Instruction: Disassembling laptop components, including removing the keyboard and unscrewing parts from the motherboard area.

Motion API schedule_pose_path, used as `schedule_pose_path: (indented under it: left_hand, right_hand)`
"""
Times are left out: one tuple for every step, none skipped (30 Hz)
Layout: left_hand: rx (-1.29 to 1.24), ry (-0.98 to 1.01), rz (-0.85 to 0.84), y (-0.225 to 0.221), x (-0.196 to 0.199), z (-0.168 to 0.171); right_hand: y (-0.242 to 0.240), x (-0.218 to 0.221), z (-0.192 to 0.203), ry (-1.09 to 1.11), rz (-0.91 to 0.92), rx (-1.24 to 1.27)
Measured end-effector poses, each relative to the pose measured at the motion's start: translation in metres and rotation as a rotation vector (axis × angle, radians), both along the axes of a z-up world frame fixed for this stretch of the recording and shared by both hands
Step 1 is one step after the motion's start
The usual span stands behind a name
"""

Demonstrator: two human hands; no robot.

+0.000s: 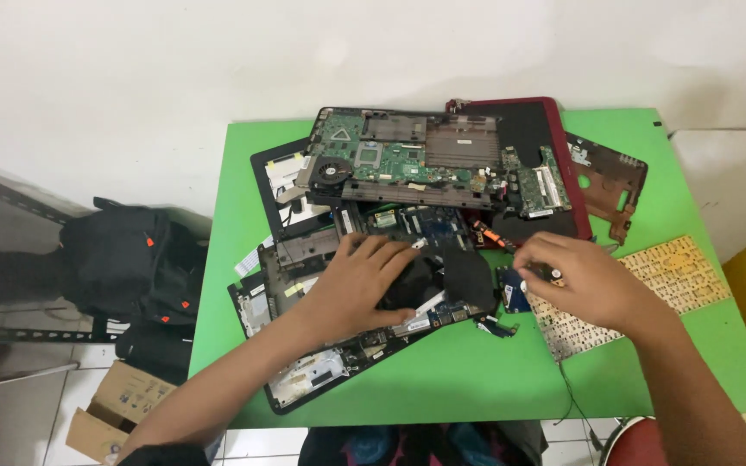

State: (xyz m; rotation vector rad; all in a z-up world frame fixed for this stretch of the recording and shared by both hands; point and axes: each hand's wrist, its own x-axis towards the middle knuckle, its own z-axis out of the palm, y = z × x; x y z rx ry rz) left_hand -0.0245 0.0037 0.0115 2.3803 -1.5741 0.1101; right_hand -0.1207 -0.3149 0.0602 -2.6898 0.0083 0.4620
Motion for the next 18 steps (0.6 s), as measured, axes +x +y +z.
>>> schedule_pose_path:
  left_hand:
    - [-0.003, -0.001, -0.004, -0.001, 0.003, -0.003]
    - [-0.008, 0.035, -0.001, -0.001, 0.003, -0.007]
    - [-0.013, 0.071, 0.001, -0.001, 0.004, -0.011]
    - [-0.017, 0.074, 0.011, -0.001, 0.006, -0.011]
    - [-0.031, 0.097, 0.000, -0.001, 0.007, -0.011]
    - [-0.044, 0.120, -0.013, -0.001, 0.009, -0.010]
    - [-0.046, 0.123, -0.005, -0.002, 0.011, -0.015]
    - [-0.081, 0.099, -0.013, -0.002, 0.014, -0.019]
    - [-0.116, 0.075, -0.021, -0.003, 0.017, -0.023]
    - [-0.113, 0.073, -0.016, -0.003, 0.018, -0.022]
    - [-0.136, 0.106, -0.022, -0.003, 0.018, -0.021]
    - [-0.158, 0.138, -0.033, -0.004, 0.020, -0.020]
    - [-0.155, 0.136, -0.033, -0.003, 0.021, -0.019]
    - [-0.197, 0.166, -0.041, -0.003, 0.022, -0.018]
    - [-0.238, 0.195, -0.048, -0.004, 0.024, -0.018]
    - [-0.241, 0.195, -0.050, -0.004, 0.026, -0.020]
    - [-0.260, 0.170, -0.034, -0.005, 0.029, -0.022]
    - [-0.277, 0.151, -0.019, -0.004, 0.030, -0.026]
  right_hand:
    - [-0.014, -0.005, -0.016, -0.001, -0.004, -0.003]
    - [-0.028, -0.010, -0.031, -0.030, 0.003, -0.044]
    - [-0.042, -0.015, -0.046, -0.058, 0.011, -0.086]
    - [-0.044, -0.018, -0.050, -0.056, 0.021, -0.089]
    - [-0.047, -0.022, -0.055, -0.027, 0.000, -0.077]
    - [-0.049, -0.027, -0.059, 0.002, -0.024, -0.064]
    - [-0.049, -0.028, -0.061, 0.005, -0.016, -0.066]
    - [-0.048, -0.029, -0.063, -0.027, -0.025, -0.101]
    - [-0.047, -0.030, -0.064, -0.059, -0.034, -0.136]
    - [-0.049, -0.028, -0.073, -0.061, -0.030, -0.133]
    - [-0.051, -0.025, -0.083, -0.139, -0.020, -0.160]
    - [-0.053, -0.024, -0.092, -0.219, -0.015, -0.187]
    - [-0.057, -0.022, -0.104, -0.221, -0.016, -0.184]
    - [-0.062, -0.022, -0.116, -0.365, -0.027, -0.197]
    - [-0.067, -0.022, -0.127, -0.509, -0.037, -0.208]
    - [-0.067, -0.019, -0.131, -0.510, -0.038, -0.212]
    - [-0.067, -0.017, -0.135, -0.630, -0.008, -0.229]
    - [-0.066, -0.018, -0.140, -0.744, 0.021, -0.245]
